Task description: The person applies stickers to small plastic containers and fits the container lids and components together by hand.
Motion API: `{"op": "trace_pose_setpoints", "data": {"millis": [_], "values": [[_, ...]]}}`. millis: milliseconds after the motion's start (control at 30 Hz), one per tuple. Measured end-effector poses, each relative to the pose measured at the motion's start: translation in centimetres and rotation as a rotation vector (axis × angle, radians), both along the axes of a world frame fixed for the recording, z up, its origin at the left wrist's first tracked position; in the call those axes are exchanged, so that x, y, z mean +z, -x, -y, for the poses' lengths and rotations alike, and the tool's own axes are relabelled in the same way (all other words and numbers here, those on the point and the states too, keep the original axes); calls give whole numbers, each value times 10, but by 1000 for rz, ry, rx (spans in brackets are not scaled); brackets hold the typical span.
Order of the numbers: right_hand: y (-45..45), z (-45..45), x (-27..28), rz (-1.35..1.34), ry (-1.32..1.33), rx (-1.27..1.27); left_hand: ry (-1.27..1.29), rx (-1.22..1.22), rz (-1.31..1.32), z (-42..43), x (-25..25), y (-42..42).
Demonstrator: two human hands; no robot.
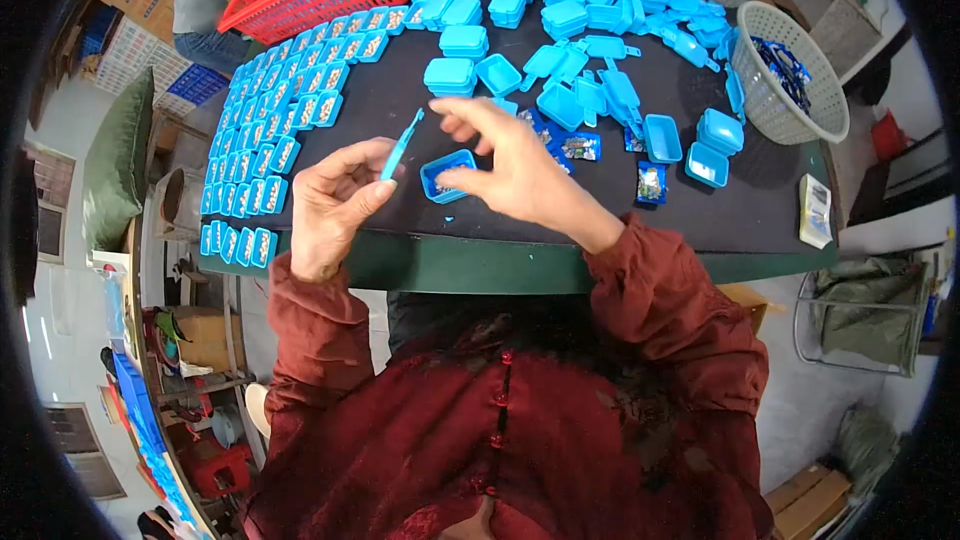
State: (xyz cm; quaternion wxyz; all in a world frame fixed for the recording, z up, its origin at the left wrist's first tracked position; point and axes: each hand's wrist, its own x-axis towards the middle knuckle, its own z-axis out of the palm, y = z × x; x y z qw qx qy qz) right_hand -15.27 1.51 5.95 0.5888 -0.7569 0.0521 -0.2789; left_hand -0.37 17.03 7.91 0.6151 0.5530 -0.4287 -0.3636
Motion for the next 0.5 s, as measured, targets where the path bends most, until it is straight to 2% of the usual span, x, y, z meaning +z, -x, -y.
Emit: {"op": "trace_pose_setpoints", "data": {"millis": [100, 267, 500], "values": [[8, -4, -35, -164, 388, -153, 122, 175, 472, 5, -20, 4], [3, 0, -64, -196, 298, -153, 63, 199, 640, 17, -39, 13], [3, 3, -72, -195, 143, -169, -1, 143, 654, 25, -47, 13]]}}
